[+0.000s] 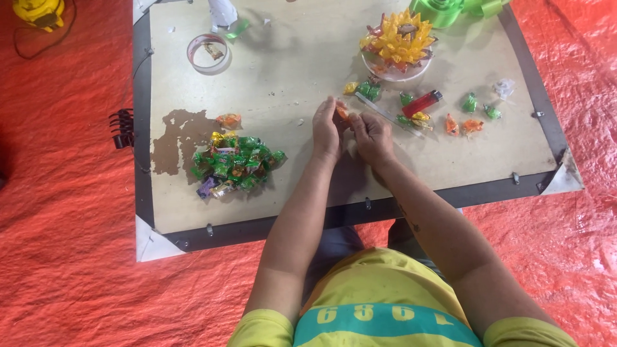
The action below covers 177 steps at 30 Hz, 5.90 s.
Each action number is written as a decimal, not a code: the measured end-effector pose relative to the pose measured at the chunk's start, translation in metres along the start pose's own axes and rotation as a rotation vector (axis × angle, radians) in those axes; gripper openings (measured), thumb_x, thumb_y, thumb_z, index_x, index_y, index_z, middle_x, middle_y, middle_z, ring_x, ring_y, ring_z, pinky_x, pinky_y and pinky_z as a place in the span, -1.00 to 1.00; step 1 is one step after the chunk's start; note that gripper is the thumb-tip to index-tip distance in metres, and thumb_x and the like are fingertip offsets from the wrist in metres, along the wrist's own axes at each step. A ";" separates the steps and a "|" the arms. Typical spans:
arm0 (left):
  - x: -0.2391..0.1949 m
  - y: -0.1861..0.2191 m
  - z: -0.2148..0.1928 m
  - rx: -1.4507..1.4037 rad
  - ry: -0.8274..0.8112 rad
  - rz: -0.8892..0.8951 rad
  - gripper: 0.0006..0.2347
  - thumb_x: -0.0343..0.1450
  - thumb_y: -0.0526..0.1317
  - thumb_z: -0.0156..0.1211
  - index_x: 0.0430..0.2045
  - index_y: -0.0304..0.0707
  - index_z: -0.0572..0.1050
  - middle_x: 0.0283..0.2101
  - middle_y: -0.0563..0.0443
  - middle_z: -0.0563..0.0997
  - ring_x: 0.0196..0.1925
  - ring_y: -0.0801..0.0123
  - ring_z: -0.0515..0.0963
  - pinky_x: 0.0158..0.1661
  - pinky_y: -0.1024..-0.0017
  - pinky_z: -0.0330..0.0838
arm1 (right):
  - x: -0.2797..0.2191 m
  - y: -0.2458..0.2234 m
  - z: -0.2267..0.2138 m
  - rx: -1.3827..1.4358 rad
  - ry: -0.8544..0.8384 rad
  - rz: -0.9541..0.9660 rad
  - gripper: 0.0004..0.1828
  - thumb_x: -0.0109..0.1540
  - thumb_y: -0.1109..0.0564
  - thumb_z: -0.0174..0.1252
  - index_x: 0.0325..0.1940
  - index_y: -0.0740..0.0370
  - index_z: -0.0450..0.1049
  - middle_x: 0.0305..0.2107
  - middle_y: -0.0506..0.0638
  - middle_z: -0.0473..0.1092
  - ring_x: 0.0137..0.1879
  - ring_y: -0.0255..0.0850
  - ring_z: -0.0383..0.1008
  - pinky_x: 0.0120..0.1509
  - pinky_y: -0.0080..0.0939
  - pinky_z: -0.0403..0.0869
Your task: The person prepares candy decorations by hand, taking small wrapped candies and inserting them into a floral-shaped container.
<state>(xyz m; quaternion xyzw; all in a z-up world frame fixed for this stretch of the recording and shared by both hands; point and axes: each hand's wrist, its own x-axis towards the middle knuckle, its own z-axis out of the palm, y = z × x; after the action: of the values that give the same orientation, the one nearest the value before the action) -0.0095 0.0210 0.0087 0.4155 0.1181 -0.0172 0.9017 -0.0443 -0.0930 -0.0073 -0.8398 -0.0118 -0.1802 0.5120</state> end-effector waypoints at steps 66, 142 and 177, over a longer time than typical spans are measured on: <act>0.037 0.003 -0.008 0.264 -0.003 -0.022 -0.88 0.47 -0.30 0.26 -0.15 -0.13 0.61 -0.30 0.01 0.73 -0.33 0.46 0.65 -0.31 0.61 0.43 | 0.070 -0.009 0.001 0.415 -0.012 0.224 -0.84 0.32 0.20 0.24 -0.12 0.35 0.63 -0.47 0.08 0.57 -0.44 -0.32 0.52 -0.31 -0.31 0.55; 0.018 0.028 0.010 1.109 -0.170 0.878 -0.67 0.24 -0.46 0.35 -0.13 -0.17 0.65 -0.36 -0.06 0.68 -0.45 0.23 0.62 -0.43 0.42 0.54 | 0.072 -0.001 -0.011 0.097 -0.105 -0.053 -0.88 0.17 0.27 0.28 -0.25 0.23 0.70 -0.65 0.13 0.47 -0.51 -0.05 0.57 -0.42 -0.20 0.52; 0.023 0.002 0.007 0.265 0.038 0.255 -0.77 0.42 -0.43 0.32 -0.10 -0.16 0.49 -0.27 -0.06 0.67 -0.33 0.51 0.57 -0.36 0.66 0.47 | 0.067 0.001 -0.006 0.654 -0.165 0.152 -0.88 0.26 0.38 0.15 -0.19 0.52 0.56 -0.55 0.21 0.51 -0.54 -0.23 0.54 -0.39 -0.26 0.58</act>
<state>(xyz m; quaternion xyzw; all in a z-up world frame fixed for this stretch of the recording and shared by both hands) 0.0140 0.0191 0.0095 0.5426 0.0784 0.0897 0.8315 0.0165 -0.1100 0.0158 -0.6416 -0.0478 -0.0598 0.7633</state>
